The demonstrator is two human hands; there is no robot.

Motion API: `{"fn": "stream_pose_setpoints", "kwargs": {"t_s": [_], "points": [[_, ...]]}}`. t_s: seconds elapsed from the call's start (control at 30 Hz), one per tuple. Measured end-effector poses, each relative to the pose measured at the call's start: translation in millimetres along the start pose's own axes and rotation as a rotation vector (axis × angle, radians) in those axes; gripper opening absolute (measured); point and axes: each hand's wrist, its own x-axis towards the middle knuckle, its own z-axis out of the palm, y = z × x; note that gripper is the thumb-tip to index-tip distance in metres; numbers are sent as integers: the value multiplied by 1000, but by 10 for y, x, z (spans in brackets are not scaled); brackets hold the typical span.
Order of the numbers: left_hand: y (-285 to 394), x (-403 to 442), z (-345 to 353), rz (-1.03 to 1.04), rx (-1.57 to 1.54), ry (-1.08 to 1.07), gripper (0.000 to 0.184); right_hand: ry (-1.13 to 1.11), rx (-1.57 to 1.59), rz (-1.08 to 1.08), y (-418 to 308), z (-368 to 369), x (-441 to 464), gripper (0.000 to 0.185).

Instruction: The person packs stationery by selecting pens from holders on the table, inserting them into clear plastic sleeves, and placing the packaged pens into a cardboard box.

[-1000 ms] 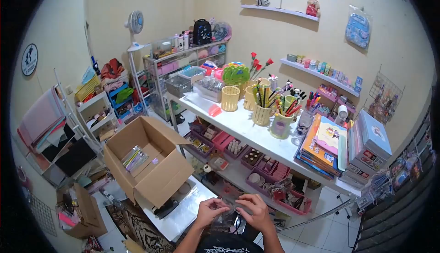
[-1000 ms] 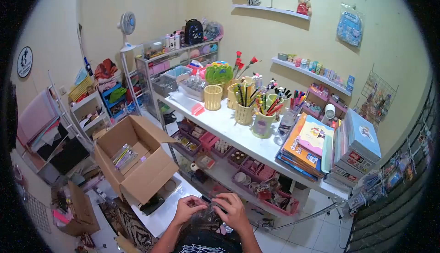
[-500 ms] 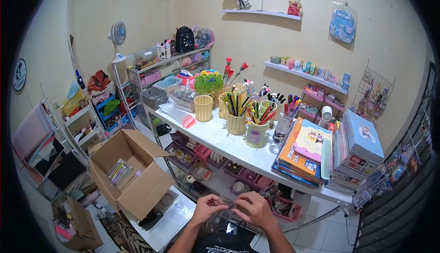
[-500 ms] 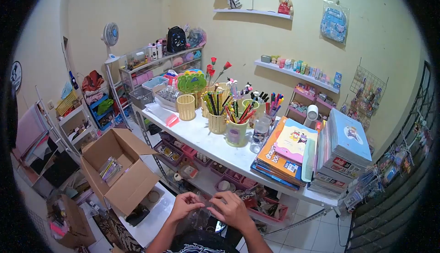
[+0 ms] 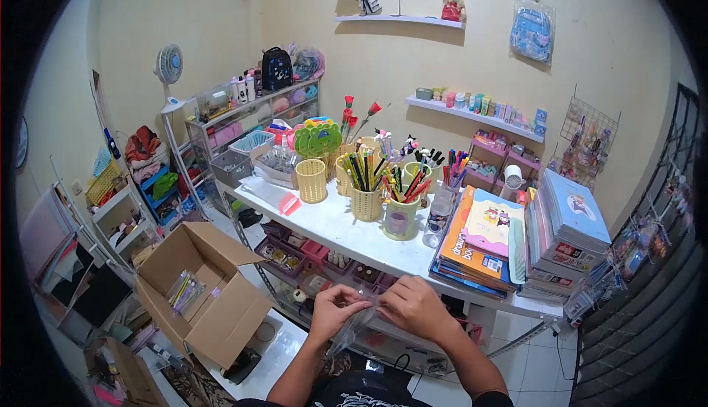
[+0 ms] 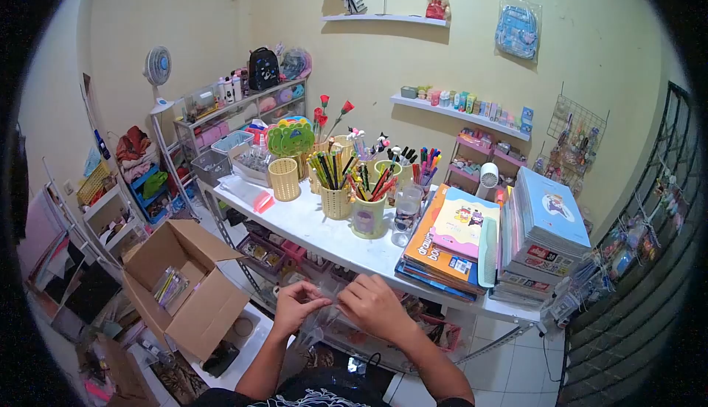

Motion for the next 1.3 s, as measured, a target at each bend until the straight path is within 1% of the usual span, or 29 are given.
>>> {"fn": "stream_pose_setpoints", "kwargs": {"t_s": [0.1, 0.17, 0.23, 0.3, 0.4, 0.43, 0.47, 0.5, 0.53, 0.6, 0.67, 0.7, 0.73, 0.77, 0.8, 0.87, 0.9, 0.93, 1.0, 1.03, 1.1, 1.13, 1.2, 1.23, 1.3], "points": [[132, 55, -6, 19, -40, -50, 19, -66, -59, 52, 31, -58, 90, 18], [235, 93, 18, 41, -62, -50, 18, -118, -14, 76, 56, -51, 155, 18], [264, 122, -10, 58, -81, -48, 17, -102, 2, 58, 62, -44, 230, 18], [252, 173, -69, 141, 6, -58, 14, -83, 18, 39, 67, -24, 298, 17], [236, 231, -163, 191, 90, -50, 16, -137, 81, 96, 120, 43, 375, 13], [264, 249, -178, 192, 90, -52, 16, -232, 30, 70, 170, 85, 394, 12], [307, 266, -190, 236, 122, -66, 19, -329, -20, 43, 193, 110, 412, 14], [359, 270, -194, 280, 153, -80, 22, -327, -21, 44, 195, 104, 437, 14], [405, 257, -194, 283, 154, -81, 22, -357, -17, 27, 196, 95, 470, 16], [480, 242, -196, 236, 171, -99, 28, -386, -15, 5, 183, 90, 531, 19], [409, 254, -247, 272, 224, -75, 31, -260, -78, -47, 134, 95, 573, 19], [351, 254, -275, 307, 278, -54, 33, -261, -77, -48, 79, 99, 605, 19], [277, 254, -301, 307, 278, -53, 33, -182, -160, -45, 7, 105, 648, 19], [195, 255, -325, 244, 231, -28, 31, -102, -243, -42, -34, 120, 680, 19], [159, 249, -339, 180, 183, -2, 29, -103, -243, -43, -29, 174, 675, 19], [121, 229, -369, 177, 191, 12, 28, 47, -350, -186, 2, 308, 653, 19], [120, 227, -384, 174, 203, 24, 27, 45, -348, -190, -15, 321, 675, 19], [128, 219, -389, 174, 201, 29, 27, 44, -339, -230, -39, 325, 697, 17], [156, 177, -393, 64, 206, 55, 22, 52, -306, -313, -32, 354, 739, 13], [124, 171, -407, 60, 205, 55, 22, 48, -304, -311, -24, 384, 729, 13], [73, 175, -430, 179, 308, 99, 21, -46, -224, -304, -9, 437, 706, 15], [88, 171, -430, 177, 307, 99, 21, -49, -223, -304, 3, 458, 707, 15], [154, 171, -425, 242, 363, 102, 19, -116, -65, -236, 21, 491, 717, 17], [158, 175, -432, 240, 361, 102, 19, -119, -64, -234, 16, 493, 723, 17], [167, 185, -467, 198, 407, 20, 25, -272, 101, -37, 2, 474, 750, 19]]}}
